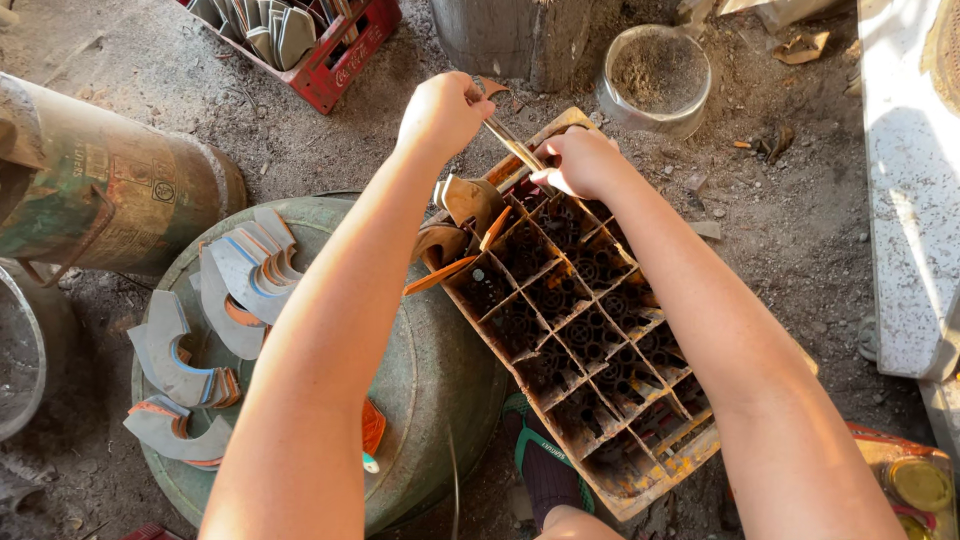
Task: The person sits on the ground and paints curved metal pieces orange using a small brush. They dip the brush into a small container of orange paint, apply it to each piece, and place the painted pieces into a compartmentalized tray. The person repeats this process for several pieces.
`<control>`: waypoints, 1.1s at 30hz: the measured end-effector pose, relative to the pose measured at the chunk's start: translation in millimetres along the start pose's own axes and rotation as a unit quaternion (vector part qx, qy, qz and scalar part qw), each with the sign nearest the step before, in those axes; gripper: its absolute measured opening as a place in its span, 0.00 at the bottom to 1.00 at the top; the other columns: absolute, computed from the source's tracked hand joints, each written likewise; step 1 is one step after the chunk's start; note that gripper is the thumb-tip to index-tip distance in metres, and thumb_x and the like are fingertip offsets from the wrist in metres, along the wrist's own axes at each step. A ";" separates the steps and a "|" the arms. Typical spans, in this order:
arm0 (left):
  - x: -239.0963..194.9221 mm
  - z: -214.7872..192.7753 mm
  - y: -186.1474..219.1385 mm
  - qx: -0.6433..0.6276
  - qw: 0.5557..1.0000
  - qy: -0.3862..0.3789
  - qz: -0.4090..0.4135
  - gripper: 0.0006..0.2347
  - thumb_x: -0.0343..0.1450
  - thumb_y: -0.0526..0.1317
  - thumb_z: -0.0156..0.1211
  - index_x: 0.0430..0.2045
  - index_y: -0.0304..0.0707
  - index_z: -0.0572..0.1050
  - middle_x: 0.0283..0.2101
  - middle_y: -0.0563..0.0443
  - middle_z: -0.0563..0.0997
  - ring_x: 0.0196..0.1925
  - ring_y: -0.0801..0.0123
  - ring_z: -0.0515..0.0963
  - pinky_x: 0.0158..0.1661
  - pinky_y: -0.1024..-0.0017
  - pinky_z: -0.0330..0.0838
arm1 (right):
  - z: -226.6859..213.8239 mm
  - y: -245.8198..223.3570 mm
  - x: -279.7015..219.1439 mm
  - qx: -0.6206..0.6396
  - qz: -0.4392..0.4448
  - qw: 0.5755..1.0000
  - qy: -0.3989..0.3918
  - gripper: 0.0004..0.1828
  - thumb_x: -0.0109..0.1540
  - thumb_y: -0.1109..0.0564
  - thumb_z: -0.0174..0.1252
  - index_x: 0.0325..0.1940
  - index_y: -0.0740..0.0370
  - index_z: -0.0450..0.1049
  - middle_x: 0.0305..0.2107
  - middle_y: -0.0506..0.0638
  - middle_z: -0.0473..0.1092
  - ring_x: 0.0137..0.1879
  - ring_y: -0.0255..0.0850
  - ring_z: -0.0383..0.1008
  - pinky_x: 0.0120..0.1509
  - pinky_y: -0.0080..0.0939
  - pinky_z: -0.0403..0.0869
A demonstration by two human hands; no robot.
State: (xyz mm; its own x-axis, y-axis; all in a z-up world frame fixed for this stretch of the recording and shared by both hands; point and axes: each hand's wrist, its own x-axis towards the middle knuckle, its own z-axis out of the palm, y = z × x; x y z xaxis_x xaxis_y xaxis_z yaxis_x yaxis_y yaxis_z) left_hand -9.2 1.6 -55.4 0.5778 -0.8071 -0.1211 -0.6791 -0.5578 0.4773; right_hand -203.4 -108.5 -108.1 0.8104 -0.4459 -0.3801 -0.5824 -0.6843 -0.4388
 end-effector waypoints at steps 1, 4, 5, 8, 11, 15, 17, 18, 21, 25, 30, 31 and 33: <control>4.3 1.6 -1.1 0.002 1.000 0.003 -0.008 0.13 0.68 0.47 0.68 0.36 0.36 0.80 0.37 0.44 0.83 0.40 0.57 0.83 0.43 0.61 0.76 | -1.2 -1.3 3.3 -0.005 0.005 1.000 0.005 0.23 0.59 0.38 0.65 0.56 0.44 0.80 0.41 0.50 0.78 0.51 0.49 0.76 0.60 0.55 0.70; 13.8 12.3 -3.2 0.014 1.000 0.012 -0.023 0.13 0.68 0.47 0.68 0.36 0.35 0.79 0.37 0.43 0.83 0.40 0.56 0.83 0.43 0.60 0.76 | 4.6 -3.6 7.2 0.016 0.022 1.000 0.014 0.24 0.60 0.38 0.65 0.56 0.47 0.79 0.43 0.50 0.77 0.51 0.50 0.76 0.61 0.55 0.71; 17.7 16.0 -3.2 0.022 0.999 0.014 -0.019 0.13 0.68 0.46 0.67 0.37 0.35 0.79 0.37 0.43 0.83 0.40 0.56 0.83 0.43 0.60 0.76 | 9.3 -3.3 6.0 0.047 0.031 0.998 0.015 0.23 0.60 0.39 0.64 0.56 0.46 0.79 0.43 0.50 0.77 0.51 0.50 0.76 0.61 0.55 0.71; 23.3 26.4 -0.1 -0.007 0.999 0.037 -0.015 0.11 0.68 0.44 0.67 0.36 0.38 0.80 0.38 0.46 0.84 0.41 0.58 0.83 0.44 0.61 0.76 | 20.6 -1.9 1.2 0.025 0.019 0.997 0.070 0.22 0.62 0.40 0.64 0.50 0.55 0.80 0.41 0.54 0.75 0.49 0.52 0.74 0.60 0.58 0.67; 24.2 28.4 0.2 -0.047 0.997 0.045 -0.040 0.10 0.68 0.43 0.64 0.38 0.40 0.79 0.37 0.49 0.83 0.36 0.64 0.84 0.39 0.64 0.77 | 34.3 -4.3 -10.2 0.005 -0.043 0.983 0.180 0.17 0.63 0.45 0.64 0.48 0.59 0.80 0.36 0.55 0.73 0.46 0.51 0.73 0.58 0.57 0.64; 25.6 28.5 -3.2 -0.236 0.964 -0.026 -0.118 0.09 0.70 0.43 0.64 0.36 0.37 0.80 0.30 0.52 0.85 0.29 0.76 0.85 0.33 0.73 0.81 | 43.6 -2.3 -26.3 0.073 -0.077 0.961 0.255 0.26 0.61 0.51 0.67 0.60 0.63 0.74 0.32 0.51 0.73 0.42 0.48 0.72 0.54 0.54 0.63; 25.7 29.4 -7.5 -0.240 0.962 -0.016 -0.131 0.09 0.70 0.43 0.63 0.36 0.37 0.81 0.28 0.53 0.85 0.27 0.78 0.84 0.32 0.76 0.81 | 45.0 -2.6 -30.0 0.092 -0.104 0.943 0.303 0.28 0.58 0.51 0.70 0.60 0.64 0.75 0.34 0.51 0.73 0.42 0.47 0.72 0.53 0.52 0.63; 26.0 30.5 -9.9 -0.242 0.961 -0.012 -0.137 0.09 0.71 0.43 0.63 0.36 0.36 0.81 0.27 0.54 0.85 0.26 0.80 0.84 0.31 0.78 0.81 | 45.7 -2.8 -30.6 0.101 -0.117 0.932 0.327 0.29 0.57 0.52 0.72 0.59 0.64 0.75 0.35 0.50 0.73 0.42 0.47 0.72 0.53 0.51 0.64; 27.2 39.8 -13.3 -0.215 0.972 0.018 -0.091 0.08 0.70 0.42 0.64 0.35 0.38 0.83 0.26 0.51 0.85 0.26 0.74 0.83 0.30 0.73 0.77 | 49.3 0.0 -32.7 0.130 -0.151 0.917 0.345 0.25 0.57 0.54 0.72 0.57 0.61 0.77 0.38 0.51 0.74 0.40 0.44 0.73 0.54 0.47 0.65; 29.4 44.7 -11.8 -0.055 0.982 0.166 0.073 0.07 0.65 0.42 0.70 0.28 0.39 0.86 0.27 0.48 0.85 0.32 0.66 0.83 0.34 0.68 0.76 | 50.5 -0.9 -32.2 0.152 -0.148 0.909 0.359 0.24 0.58 0.55 0.73 0.56 0.62 0.77 0.40 0.52 0.74 0.37 0.42 0.75 0.51 0.46 0.68; 27.6 36.3 2.1 -0.119 0.984 0.130 0.034 0.08 0.66 0.42 0.68 0.32 0.40 0.85 0.32 0.51 0.86 0.32 0.69 0.85 0.37 0.70 0.78 | 33.8 -9.9 -31.1 0.205 -0.144 0.892 0.377 0.23 0.58 0.56 0.74 0.55 0.63 0.79 0.39 0.53 0.74 0.35 0.43 0.75 0.43 0.42 0.74; 25.8 35.2 4.5 -0.118 0.984 0.127 0.030 0.08 0.66 0.43 0.68 0.32 0.40 0.85 0.32 0.51 0.86 0.32 0.69 0.85 0.37 0.69 0.78 | 31.2 -11.5 -32.3 0.210 -0.148 0.889 0.378 0.23 0.58 0.56 0.74 0.55 0.63 0.79 0.39 0.53 0.74 0.35 0.42 0.75 0.43 0.42 0.74; 23.5 32.0 7.9 -0.116 0.985 0.124 0.023 0.07 0.67 0.43 0.68 0.32 0.41 0.85 0.32 0.52 0.86 0.32 0.69 0.85 0.37 0.69 0.78 | 27.1 -14.9 -33.9 0.220 -0.155 0.885 0.381 0.23 0.58 0.56 0.73 0.55 0.63 0.78 0.39 0.53 0.74 0.36 0.42 0.76 0.43 0.41 0.75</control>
State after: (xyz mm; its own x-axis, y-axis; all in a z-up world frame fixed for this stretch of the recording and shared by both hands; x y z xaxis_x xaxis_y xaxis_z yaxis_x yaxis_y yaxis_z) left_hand -15.5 -28.0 -82.3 0.6611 -0.7426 0.1077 -0.6023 -0.4395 0.6663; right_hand -223.9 -67.5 -110.8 0.6460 -0.6504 0.3995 -0.1574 -0.6256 -0.7641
